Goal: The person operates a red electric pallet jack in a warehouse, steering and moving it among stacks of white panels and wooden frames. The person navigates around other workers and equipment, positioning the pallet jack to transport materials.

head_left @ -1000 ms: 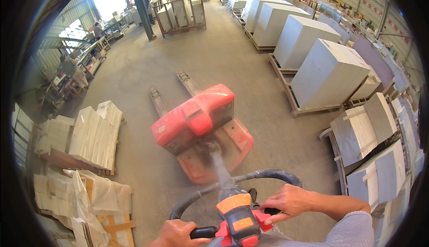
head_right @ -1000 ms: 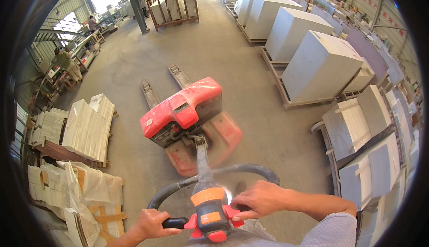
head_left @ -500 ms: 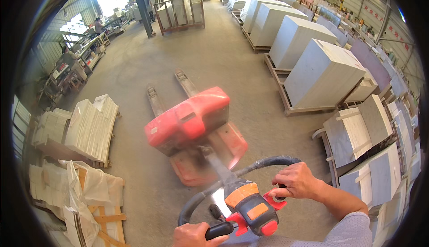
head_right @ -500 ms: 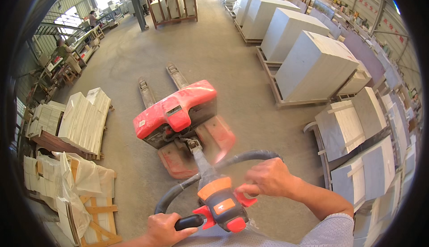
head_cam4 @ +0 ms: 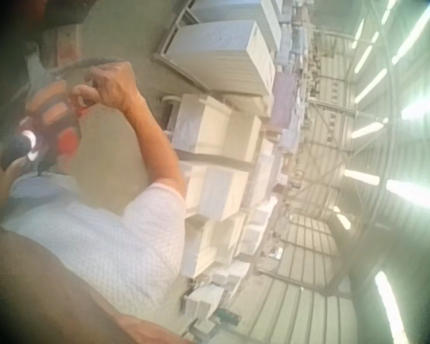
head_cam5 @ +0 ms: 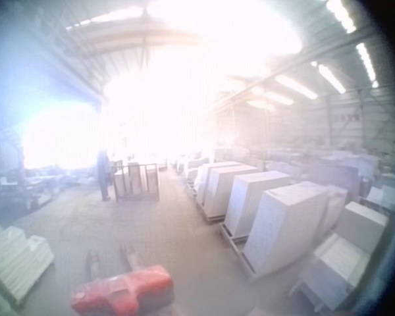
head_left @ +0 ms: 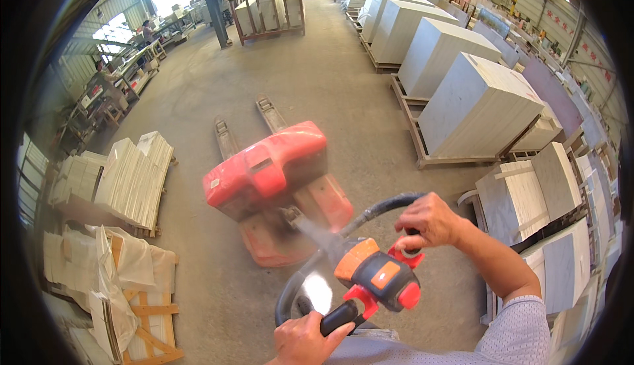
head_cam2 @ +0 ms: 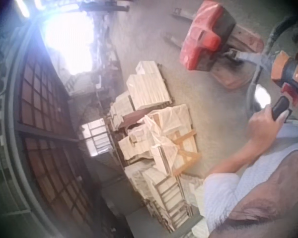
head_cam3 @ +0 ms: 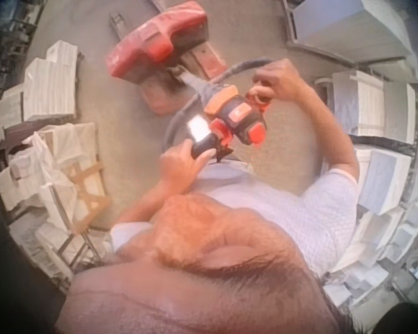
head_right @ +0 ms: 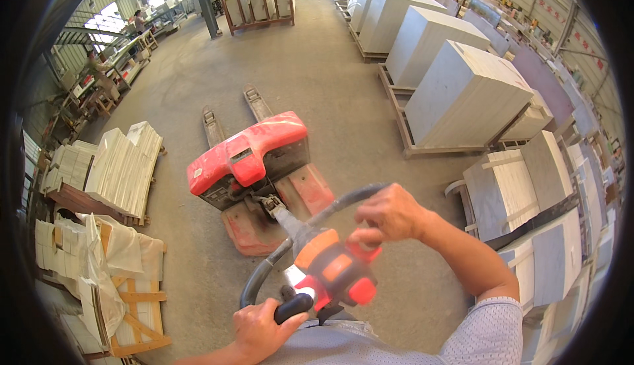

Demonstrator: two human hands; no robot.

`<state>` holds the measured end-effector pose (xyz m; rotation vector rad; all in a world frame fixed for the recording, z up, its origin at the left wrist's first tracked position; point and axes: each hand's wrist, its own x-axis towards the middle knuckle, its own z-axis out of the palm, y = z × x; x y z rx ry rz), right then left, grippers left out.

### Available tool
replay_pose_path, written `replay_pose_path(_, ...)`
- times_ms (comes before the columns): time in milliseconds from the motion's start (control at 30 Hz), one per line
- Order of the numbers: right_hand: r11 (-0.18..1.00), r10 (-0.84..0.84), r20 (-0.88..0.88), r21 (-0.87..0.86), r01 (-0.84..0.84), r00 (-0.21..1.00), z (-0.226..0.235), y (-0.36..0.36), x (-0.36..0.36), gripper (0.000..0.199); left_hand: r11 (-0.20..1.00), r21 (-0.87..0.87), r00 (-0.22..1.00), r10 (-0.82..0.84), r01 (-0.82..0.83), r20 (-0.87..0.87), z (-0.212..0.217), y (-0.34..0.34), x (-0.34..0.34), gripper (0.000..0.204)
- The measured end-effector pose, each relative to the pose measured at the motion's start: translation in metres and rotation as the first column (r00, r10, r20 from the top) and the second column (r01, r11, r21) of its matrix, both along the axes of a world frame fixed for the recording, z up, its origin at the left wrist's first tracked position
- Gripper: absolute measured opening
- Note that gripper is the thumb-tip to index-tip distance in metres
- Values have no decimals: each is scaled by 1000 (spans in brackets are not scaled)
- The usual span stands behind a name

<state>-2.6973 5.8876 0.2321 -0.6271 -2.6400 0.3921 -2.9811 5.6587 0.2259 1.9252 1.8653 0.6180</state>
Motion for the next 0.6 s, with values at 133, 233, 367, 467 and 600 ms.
replay_pose_path(133, 1000, -12, -54, -15, 12, 998, 2, 47, 18, 37, 987, 153, 999, 46, -44, -8, -7, 29, 36, 45)
replay_pose_path(233, 998, -41, -43, -56, 39, 998, 2, 80, 23, 39, 977, 207, 999, 44, -46, 15, -10, 49, 54, 41)
replay_pose_path(367, 987, -123, 10, -103, 123, 992, 3, 114, 18, 45, 969, 242, 998, 34, -45, 50, -13, 74, 59, 36)
replay_pose_path(467, 983, -142, 4, -118, 141, 990, 4, 136, 10, 47, 967, 252, 998, 14, -31, 69, -14, 91, 54, 35)
replay_pose_path(600, 981, -157, 32, -113, 160, 987, 9, 163, -8, 48, 963, 268, 994, -31, 2, 103, -19, 114, 41, 37)
